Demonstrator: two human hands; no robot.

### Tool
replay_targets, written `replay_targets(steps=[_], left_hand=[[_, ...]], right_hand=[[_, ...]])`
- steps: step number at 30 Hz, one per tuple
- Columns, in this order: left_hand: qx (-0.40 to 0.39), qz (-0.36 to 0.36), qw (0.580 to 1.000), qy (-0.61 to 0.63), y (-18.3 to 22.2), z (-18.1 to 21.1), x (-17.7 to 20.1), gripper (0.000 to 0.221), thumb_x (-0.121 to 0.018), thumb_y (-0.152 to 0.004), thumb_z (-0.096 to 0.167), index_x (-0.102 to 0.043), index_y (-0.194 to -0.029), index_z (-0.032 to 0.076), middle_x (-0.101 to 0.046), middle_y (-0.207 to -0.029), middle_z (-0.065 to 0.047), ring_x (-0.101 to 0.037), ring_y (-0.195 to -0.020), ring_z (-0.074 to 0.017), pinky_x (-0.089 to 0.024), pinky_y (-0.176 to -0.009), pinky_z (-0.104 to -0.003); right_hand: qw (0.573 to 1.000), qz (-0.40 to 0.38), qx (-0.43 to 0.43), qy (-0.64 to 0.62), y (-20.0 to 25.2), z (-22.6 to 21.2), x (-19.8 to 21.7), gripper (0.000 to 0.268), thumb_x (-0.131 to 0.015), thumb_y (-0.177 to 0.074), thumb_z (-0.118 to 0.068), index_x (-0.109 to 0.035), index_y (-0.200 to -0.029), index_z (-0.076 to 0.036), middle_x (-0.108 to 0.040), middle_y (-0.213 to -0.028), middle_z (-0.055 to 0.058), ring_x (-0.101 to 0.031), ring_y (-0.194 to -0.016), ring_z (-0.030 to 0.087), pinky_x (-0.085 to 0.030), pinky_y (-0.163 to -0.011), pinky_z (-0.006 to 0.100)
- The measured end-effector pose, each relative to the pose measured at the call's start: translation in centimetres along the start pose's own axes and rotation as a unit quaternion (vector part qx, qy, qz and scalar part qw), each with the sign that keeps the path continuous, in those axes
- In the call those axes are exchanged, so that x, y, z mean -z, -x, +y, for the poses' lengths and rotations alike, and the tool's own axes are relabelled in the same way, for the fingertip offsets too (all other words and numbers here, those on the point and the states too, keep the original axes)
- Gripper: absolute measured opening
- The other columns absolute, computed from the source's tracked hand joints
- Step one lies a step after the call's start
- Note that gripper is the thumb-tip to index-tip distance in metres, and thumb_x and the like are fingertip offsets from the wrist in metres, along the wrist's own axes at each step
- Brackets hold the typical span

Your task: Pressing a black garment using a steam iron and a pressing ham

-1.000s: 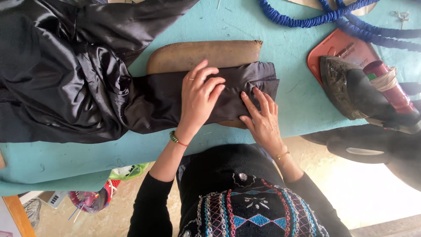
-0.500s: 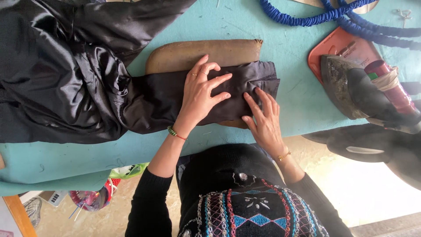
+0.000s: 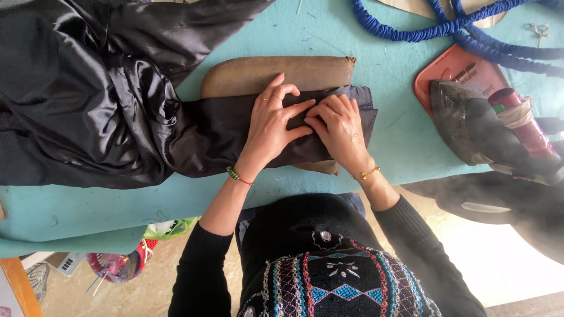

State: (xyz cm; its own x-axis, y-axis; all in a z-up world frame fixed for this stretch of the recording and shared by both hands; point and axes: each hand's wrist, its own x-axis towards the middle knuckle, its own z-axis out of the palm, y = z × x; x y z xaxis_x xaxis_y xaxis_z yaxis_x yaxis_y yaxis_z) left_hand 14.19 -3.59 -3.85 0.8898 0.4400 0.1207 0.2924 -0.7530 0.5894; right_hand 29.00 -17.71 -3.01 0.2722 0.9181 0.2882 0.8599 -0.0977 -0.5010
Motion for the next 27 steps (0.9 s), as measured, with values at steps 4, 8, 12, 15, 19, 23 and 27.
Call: replay_targets(steps=[4, 8, 12, 15, 19, 23, 27], left_hand=[[0.001, 0.000, 1.000, 0.008, 0.1, 0.0, -0.1, 0.062, -0.092, -0.071, 0.048, -0.072, -0.129, 0.034, -0.047, -0.131, 0.002, -0.030, -0.150, -0.0313, -0.029, -0.119, -0.048], [-0.002, 0.000, 1.000, 0.014, 0.1, -0.2, -0.2, 0.061, -0.092, -0.073, 0.049, -0.072, -0.129, 0.033, -0.046, -0.132, 0.002, -0.029, -0.151, -0.0312, -0.029, -0.119, -0.047], [-0.007, 0.008, 1.000, 0.023, 0.3, 0.0, -0.1, 0.061, -0.092, -0.073, 0.048, -0.073, -0.128, 0.031, -0.048, -0.131, 0.001, -0.031, -0.150, -0.0324, -0.029, -0.118, -0.047], [-0.013, 0.009, 1.000, 0.027, 0.2, 0.0, -0.1, 0.058, -0.089, -0.077, 0.049, -0.072, -0.130, 0.032, -0.048, -0.131, 0.000, -0.030, -0.151, -0.0317, -0.028, -0.119, -0.046], [-0.017, 0.016, 0.999, 0.029, 0.3, 0.2, -0.2, 0.057, -0.088, -0.078, 0.049, -0.073, -0.130, 0.029, -0.049, -0.131, -0.001, -0.031, -0.150, -0.0334, -0.029, -0.118, -0.048], [-0.016, 0.043, 0.998, 0.041, 0.4, 0.4, -0.1, 0.046, -0.081, -0.088, 0.051, -0.074, -0.128, 0.028, -0.051, -0.129, -0.001, -0.033, -0.149, -0.0336, -0.031, -0.117, -0.048], [-0.020, 0.049, 0.999, 0.011, 0.4, 0.2, -0.7, 0.053, -0.087, -0.082, 0.046, -0.072, -0.131, 0.031, -0.051, -0.130, 0.000, -0.033, -0.149, -0.0335, -0.031, -0.118, -0.048]], right_hand=[[0.999, 0.023, -0.013, 0.029, 0.0, 0.8, -0.4, 0.015, -0.080, -0.094, -0.024, -0.069, -0.095, -0.015, -0.056, -0.088, 0.004, -0.058, -0.092, 0.029, -0.045, -0.079, 0.042], [0.995, 0.075, -0.067, 0.005, 0.1, 1.6, 1.8, 0.016, -0.080, -0.095, -0.016, -0.067, -0.095, -0.008, -0.054, -0.087, 0.010, -0.059, -0.089, 0.037, -0.049, -0.080, 0.047], [0.985, 0.110, -0.128, -0.022, 3.8, 3.0, 4.4, 0.016, -0.072, -0.103, -0.005, -0.058, -0.096, -0.002, -0.049, -0.087, 0.015, -0.057, -0.090, 0.045, -0.046, -0.079, 0.051], [0.979, 0.097, -0.180, -0.020, 7.2, 3.4, 5.2, 0.030, -0.049, -0.118, -0.012, -0.049, -0.091, 0.000, -0.041, -0.083, 0.016, -0.054, -0.090, 0.049, -0.046, -0.082, 0.050], [0.973, 0.095, -0.209, -0.006, 9.1, 2.0, 4.8, 0.012, -0.069, -0.104, -0.008, -0.059, -0.101, -0.004, -0.051, -0.092, 0.010, -0.057, -0.089, 0.035, -0.048, -0.078, 0.044], [0.973, 0.116, -0.191, -0.058, 7.2, -0.6, 4.6, 0.016, -0.077, -0.097, -0.004, -0.066, -0.108, -0.007, -0.055, -0.102, 0.006, -0.059, -0.102, 0.031, -0.051, -0.087, 0.039], [0.980, 0.108, -0.153, -0.063, 5.3, -2.7, 4.1, 0.012, -0.076, -0.098, -0.008, -0.069, -0.108, -0.008, -0.054, -0.103, 0.009, -0.056, -0.105, 0.034, -0.048, -0.089, 0.044]])
